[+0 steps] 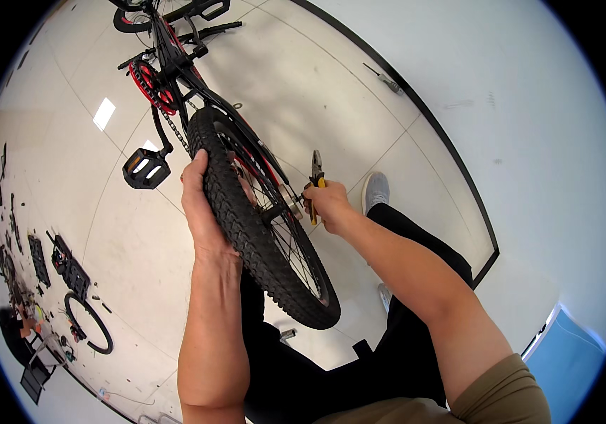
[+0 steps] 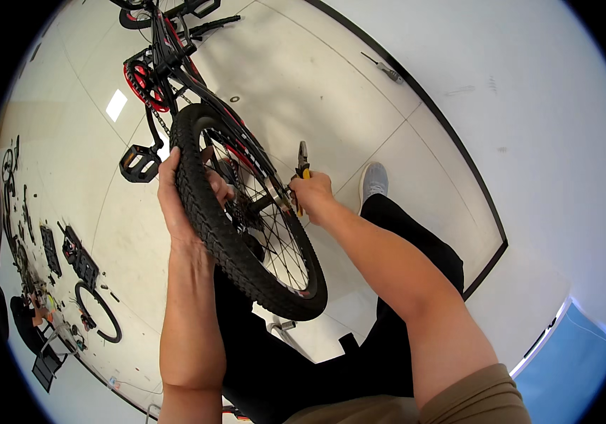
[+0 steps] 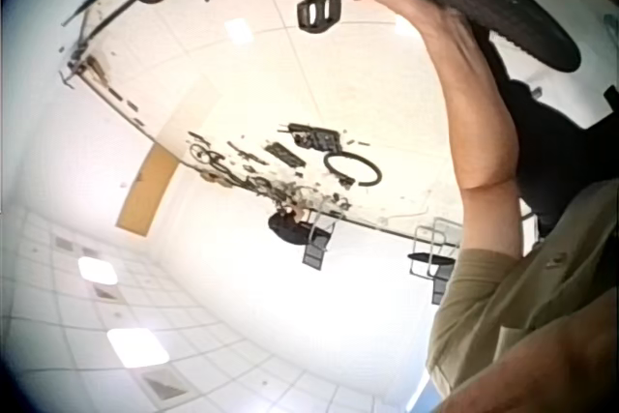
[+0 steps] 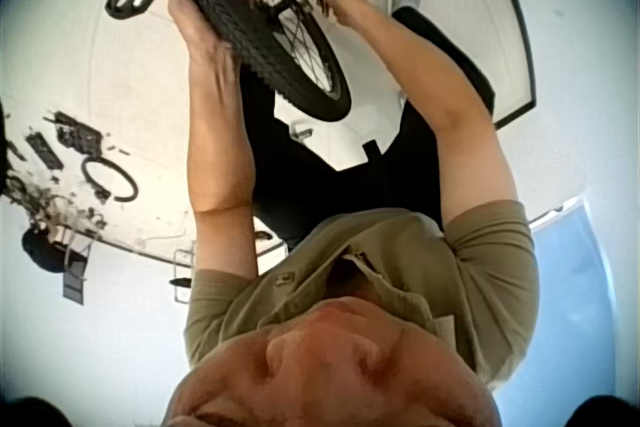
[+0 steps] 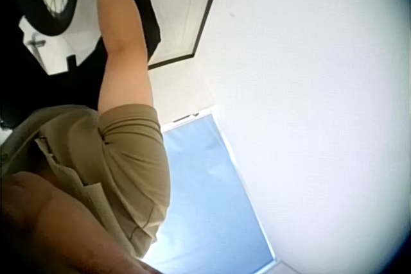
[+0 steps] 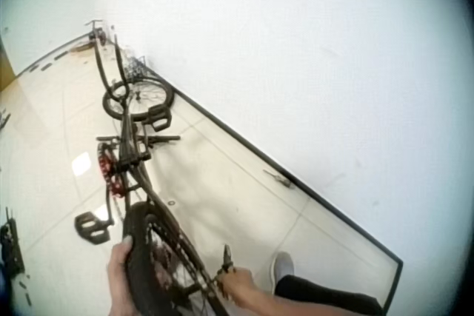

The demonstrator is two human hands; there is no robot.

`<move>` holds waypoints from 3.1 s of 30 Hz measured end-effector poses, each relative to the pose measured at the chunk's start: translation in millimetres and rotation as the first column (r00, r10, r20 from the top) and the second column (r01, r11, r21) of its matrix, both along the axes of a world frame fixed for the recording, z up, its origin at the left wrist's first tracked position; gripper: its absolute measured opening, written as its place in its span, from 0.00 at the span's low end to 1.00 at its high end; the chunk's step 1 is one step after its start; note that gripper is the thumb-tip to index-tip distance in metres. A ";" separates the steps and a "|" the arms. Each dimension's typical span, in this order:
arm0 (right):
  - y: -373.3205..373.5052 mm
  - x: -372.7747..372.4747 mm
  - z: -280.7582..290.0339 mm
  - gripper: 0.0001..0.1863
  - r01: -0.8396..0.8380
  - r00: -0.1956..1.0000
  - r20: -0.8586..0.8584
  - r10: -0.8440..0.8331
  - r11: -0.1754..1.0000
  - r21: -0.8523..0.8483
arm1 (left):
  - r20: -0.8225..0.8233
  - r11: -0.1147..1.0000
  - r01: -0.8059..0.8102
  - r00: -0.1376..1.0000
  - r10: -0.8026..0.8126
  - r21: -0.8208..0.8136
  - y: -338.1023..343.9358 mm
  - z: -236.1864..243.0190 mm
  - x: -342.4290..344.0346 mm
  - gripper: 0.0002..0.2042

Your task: The person uses pliers to adjust the rear derailleur and chain on a bicycle. They rotate the rear wheel to test the chain movement and continue making small adjustments to the derailleur mechanism.

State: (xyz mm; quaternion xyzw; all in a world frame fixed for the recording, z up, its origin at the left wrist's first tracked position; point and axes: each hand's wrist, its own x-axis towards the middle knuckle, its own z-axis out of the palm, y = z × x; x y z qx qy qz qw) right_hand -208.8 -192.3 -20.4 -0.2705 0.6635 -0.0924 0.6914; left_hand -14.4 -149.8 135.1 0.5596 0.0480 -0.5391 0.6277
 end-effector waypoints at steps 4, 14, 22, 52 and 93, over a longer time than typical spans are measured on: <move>-3.9 8.3 19.6 0.08 0.128 0.992 -0.012 -0.128 0.982 0.141 | -0.014 0.998 -0.022 1.000 0.022 0.061 -2.4 4.7 -1.1 0.32; -9.4 4.9 4.2 0.13 0.053 0.998 0.007 -0.060 0.924 0.378 | -0.033 0.999 -0.018 0.999 0.019 0.030 -1.4 9.5 -6.0 0.33; -17.7 13.9 3.2 0.10 0.034 0.999 -0.040 -0.022 0.938 0.345 | -0.036 1.000 -0.028 0.999 0.028 -0.004 0.5 5.4 -7.3 0.34; -5.5 -43.1 2.6 0.11 -0.303 0.943 -0.096 0.319 0.941 0.147 | -0.044 0.999 -0.036 0.998 0.035 -0.017 2.5 -8.7 5.2 0.31; 60.0 -29.9 -14.5 0.20 -0.724 0.688 -0.369 0.625 0.630 -0.281 | 0.000 0.992 -0.117 0.993 0.117 -0.038 -7.9 2.0 -3.0 0.30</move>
